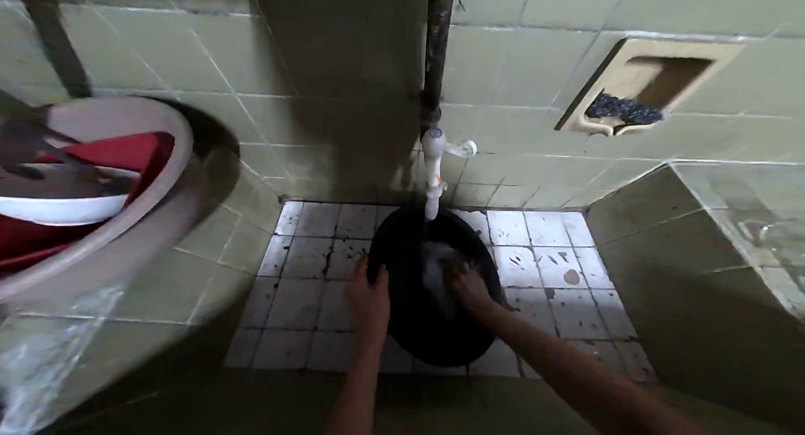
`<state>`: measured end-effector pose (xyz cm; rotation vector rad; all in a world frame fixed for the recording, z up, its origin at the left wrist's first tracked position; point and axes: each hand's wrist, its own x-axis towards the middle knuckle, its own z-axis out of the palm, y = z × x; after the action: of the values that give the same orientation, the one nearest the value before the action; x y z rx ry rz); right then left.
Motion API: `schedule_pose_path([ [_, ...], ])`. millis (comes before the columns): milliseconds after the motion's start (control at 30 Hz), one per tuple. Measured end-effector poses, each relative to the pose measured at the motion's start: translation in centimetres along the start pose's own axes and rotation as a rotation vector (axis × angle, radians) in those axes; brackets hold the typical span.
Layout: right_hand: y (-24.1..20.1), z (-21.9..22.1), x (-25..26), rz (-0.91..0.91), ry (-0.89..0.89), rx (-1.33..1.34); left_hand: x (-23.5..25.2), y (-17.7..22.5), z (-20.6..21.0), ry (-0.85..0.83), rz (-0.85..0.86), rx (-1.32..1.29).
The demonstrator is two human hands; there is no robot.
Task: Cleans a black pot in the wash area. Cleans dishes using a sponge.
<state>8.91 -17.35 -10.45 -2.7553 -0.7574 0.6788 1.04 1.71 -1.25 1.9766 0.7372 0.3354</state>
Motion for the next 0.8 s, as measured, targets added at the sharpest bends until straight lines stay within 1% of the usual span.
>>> schedule_pose_path([
  [33, -1.7, 0.0, -0.5, 0.066, -0.123, 0.068, 0.1, 0.1, 0.0, 0.001, -0.021, -0.006],
  [67, -3.6, -0.1, -1.1, 0.095, -0.208, 0.133, 0.2, 0.2, -0.1, 0.002, -0.038, -0.002],
  [133, -7.4, -0.7, -2.3, 0.028, -0.283, 0.224, 0.1, 0.0, 0.1, 0.006, -0.059, 0.007],
  [167, -9.0, -1.3, -2.2, -0.035, -0.277, 0.261, 0.2, -0.1, 0.2, 0.015, -0.047, 0.015],
  [200, -10.2, -1.8, -1.6, -0.092, -0.229, 0.315, 0.3, -0.1, 0.2, 0.017, -0.041, 0.024],
  [267, -11.7, -2.9, 0.7, -0.15, -0.149, 0.417, 0.1, 0.0, -0.1, 0.005, -0.06, 0.031],
  [333, -10.6, -1.9, 5.2, -0.206, 0.002, 0.427, 0.2, 0.0, -0.1, 0.009, -0.092, 0.024],
  [367, -9.1, -0.9, 7.6, -0.191, 0.076, 0.389, 0.2, -0.1, 0.0, 0.01, -0.106, 0.026],
  [400, -7.3, -0.5, 9.0, -0.153, 0.115, 0.346, 0.2, -0.1, 0.1, 0.016, -0.111, 0.024],
  [467, -4.1, -0.9, 9.8, -0.046, 0.096, 0.245, 0.2, 0.0, 0.1, 0.023, -0.118, 0.049],
  [500, -2.7, -0.8, 9.1, -0.013, 0.102, 0.212, 0.2, -0.1, 0.1, 0.029, -0.116, 0.074],
  [567, -1.1, -0.6, 6.8, 0.081, 0.037, 0.166, 0.1, -0.4, 0.2, 0.058, -0.088, 0.084],
  [667, -2.0, -0.7, 1.9, 0.169, -0.165, 0.18, -0.1, -0.4, 0.6, 0.083, -0.022, 0.063],
  [733, -3.9, 0.3, -0.5, 0.118, -0.254, 0.251, -0.7, -0.1, 0.5, 0.049, -0.013, 0.055],
  [767, -5.2, 0.5, -1.1, 0.053, -0.253, 0.302, -0.9, -0.3, 0.5, 0.043, 0.008, 0.045],
  [800, -6.2, 0.8, -1.2, -0.026, -0.203, 0.357, -0.9, -0.5, 0.7, 0.041, 0.021, 0.03],
])
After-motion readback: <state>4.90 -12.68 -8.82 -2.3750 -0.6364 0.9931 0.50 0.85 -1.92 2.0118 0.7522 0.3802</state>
